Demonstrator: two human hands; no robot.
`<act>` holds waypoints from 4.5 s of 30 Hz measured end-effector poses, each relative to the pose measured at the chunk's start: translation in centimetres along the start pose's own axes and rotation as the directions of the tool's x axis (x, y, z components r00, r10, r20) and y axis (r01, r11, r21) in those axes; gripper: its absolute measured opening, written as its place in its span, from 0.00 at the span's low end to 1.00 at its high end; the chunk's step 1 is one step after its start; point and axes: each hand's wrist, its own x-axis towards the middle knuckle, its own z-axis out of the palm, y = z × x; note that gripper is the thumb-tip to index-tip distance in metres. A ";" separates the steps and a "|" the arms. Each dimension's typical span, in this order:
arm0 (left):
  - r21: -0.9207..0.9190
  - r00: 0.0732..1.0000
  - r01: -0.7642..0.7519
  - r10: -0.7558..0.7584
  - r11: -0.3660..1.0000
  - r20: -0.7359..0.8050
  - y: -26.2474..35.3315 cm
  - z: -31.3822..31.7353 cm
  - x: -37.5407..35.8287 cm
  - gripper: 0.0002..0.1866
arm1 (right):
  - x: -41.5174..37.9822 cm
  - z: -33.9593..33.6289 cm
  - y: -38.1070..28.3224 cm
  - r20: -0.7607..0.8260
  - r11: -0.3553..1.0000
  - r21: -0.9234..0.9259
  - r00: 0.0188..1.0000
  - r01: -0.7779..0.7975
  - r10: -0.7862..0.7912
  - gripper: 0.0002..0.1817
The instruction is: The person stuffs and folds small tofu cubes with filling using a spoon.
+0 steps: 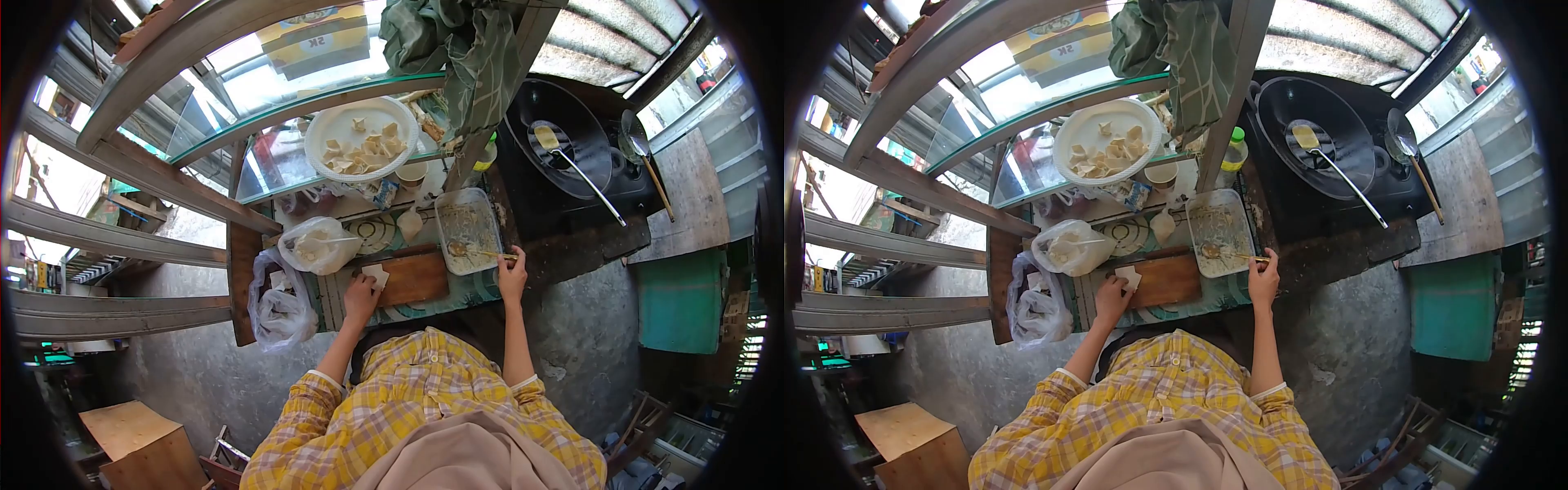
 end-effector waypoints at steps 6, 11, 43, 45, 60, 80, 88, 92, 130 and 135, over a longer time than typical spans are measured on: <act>-0.105 0.998 0.054 -0.056 0.993 -0.019 -0.2 0.3 0.1 0.08 | 0.5 0.5 1.3 0.016 0.995 0.088 0.999 -0.041 0.040 0.22; -0.363 0.999 -0.020 0.031 0.932 0.025 2.2 -0.6 0.5 0.07 | 0.6 0.7 1.3 0.017 0.980 0.169 0.995 -0.104 0.103 0.17; -0.063 0.983 0.170 -0.165 0.983 0.082 -1.3 1.7 2.1 0.24 | -0.4 0.9 -5.0 0.164 0.889 -0.040 0.880 0.457 -0.445 0.14; -0.081 0.987 0.129 -0.120 0.988 0.105 -1.3 1.7 2.2 0.23 | -0.3 0.5 -5.7 0.242 0.852 -0.049 0.833 0.522 -0.497 0.13; -0.219 0.966 0.155 -0.102 0.963 0.236 1.5 0.0 2.7 0.13 | 0.5 1.8 -4.2 0.240 0.944 0.006 0.916 0.329 -0.321 0.17; -0.297 0.605 -0.674 0.736 0.677 0.304 11.4 2.8 1.8 0.07 | -1.8 0.2 -4.3 0.251 0.918 0.218 0.890 0.330 -0.380 0.14; -0.268 0.596 -0.678 0.726 0.684 0.344 11.2 3.1 1.9 0.08 | -2.1 -1.2 -4.8 0.217 0.910 0.323 0.915 0.261 -0.340 0.15; -0.263 0.594 -0.686 0.731 0.679 0.336 11.2 3.1 1.9 0.10 | -1.9 -1.2 -4.3 0.152 0.896 0.426 0.967 0.123 -0.205 0.16; -0.272 0.838 -0.393 0.464 0.878 0.288 11.7 2.6 1.6 0.26 | -3.9 -0.9 -4.1 -0.069 0.902 0.427 0.997 0.059 -0.033 0.20; -0.246 0.835 -0.406 0.466 0.880 0.292 11.7 3.0 1.7 0.27 | -4.5 -0.9 -4.1 -0.077 0.898 0.438 0.997 0.043 -0.010 0.19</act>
